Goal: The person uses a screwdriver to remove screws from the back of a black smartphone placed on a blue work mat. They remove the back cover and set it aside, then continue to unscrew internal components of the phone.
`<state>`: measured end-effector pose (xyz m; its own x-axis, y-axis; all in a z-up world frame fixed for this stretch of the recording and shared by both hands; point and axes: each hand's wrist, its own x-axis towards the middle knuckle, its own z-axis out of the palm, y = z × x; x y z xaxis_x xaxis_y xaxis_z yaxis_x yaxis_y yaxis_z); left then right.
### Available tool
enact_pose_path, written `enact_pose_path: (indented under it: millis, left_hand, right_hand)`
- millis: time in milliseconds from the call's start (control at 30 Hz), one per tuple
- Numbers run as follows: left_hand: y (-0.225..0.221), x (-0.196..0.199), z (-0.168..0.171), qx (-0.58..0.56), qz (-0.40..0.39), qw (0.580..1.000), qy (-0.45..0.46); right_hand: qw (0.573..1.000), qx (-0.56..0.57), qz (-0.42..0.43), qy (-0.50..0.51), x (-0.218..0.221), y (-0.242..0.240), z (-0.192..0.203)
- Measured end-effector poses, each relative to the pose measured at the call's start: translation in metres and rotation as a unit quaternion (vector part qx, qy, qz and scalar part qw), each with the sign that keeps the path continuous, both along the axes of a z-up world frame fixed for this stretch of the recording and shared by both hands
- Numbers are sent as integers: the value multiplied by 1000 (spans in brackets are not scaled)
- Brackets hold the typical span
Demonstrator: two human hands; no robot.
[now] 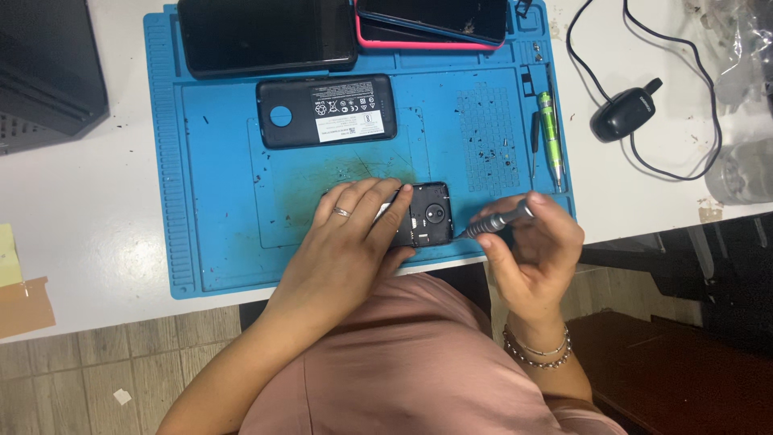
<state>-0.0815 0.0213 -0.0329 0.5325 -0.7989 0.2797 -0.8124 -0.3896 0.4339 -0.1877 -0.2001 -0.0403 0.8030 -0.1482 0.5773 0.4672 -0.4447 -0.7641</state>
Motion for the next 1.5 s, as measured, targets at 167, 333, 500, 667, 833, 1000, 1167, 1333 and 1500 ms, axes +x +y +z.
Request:
enact_pose_path:
  millis: [167,333,500,667,833,1000,1167,1333,1500]
  left_hand:
    - [0,0,1,4,1,1000,-8]
    - [0,0,-1,5,3,1000,-7]
    - [0,0,-1,4,2,1000,-15]
    - [0,0,-2,-4,0,1000,-13]
    - [0,0,-2,-14,4,1000,-10]
    - [0,0,0,-5,1,1000,-6]
    - [4,-2,4,-48,17,999,9]
    - [7,-1,6,-69,126,990,18]
    - [6,1,10,-44,102,993,32]
  right_hand:
    - [999,12,-31,-12,-1,5,0]
    - [1000,-3,-16,-2,-1,2,0]
    - [1000,-5,-12,-6,-1,1,-1]
    - [1000,-15,-12,-10,-1,1,1]
    - [999,-21,-26,-26,0,1,-2]
    - [998,17,-38,-38,5,13,7]
    - [989,63,-130,-18,26,36,29]
    - [986,49,-149,63,59,43,45]
    - [978,43,-160,126,81,47,44]
